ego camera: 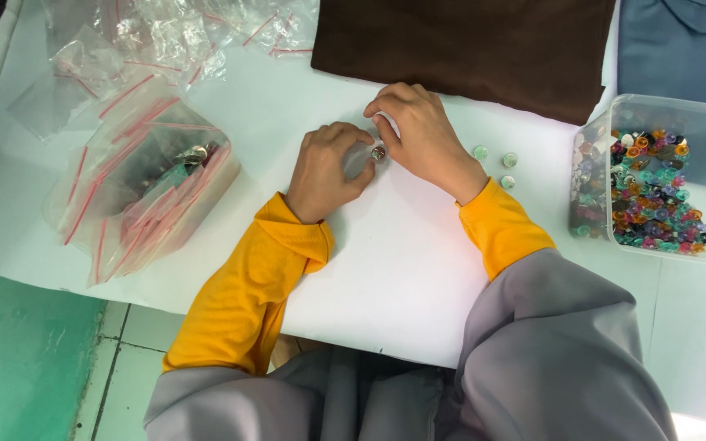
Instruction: Sorting green buttons from a container of mixed colors and placing them into a small plastic bag.
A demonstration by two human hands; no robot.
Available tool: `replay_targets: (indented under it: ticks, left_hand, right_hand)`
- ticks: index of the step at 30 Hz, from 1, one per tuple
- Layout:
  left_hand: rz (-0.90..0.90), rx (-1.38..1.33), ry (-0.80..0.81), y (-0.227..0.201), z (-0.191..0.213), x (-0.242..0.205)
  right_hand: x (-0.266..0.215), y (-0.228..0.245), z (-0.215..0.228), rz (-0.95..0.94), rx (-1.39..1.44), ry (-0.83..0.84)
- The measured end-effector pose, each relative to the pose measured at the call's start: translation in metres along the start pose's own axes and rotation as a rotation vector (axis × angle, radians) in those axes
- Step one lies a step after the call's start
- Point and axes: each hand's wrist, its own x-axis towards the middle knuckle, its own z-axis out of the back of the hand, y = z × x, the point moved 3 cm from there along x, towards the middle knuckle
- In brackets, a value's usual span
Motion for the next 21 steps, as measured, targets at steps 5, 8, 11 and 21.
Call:
replay_targets:
  ticks: [5,8,11,21]
  left_hand:
    - [-0.031,0.159,-0.265,0.047,0.033,0.01]
    - [0.134,0.206,-0.319,0.093,0.026,0.011]
    - [0.292,0.229,-0.257,0.115,0.016,0.02]
    - [0.007,0.499,-0.241,0.136,0.012,0.038]
  right_hand:
    - [0.026,0.039,-0.015,0.071,0.144,-0.026]
    - [0.05,0.056,-0.041,0.03,0.205,0.04]
    - [0.083,0.059,-0.078,-0.031,0.136,0.083]
    - [0.143,0.019,-0.138,-0.167,-0.129,-0.056]
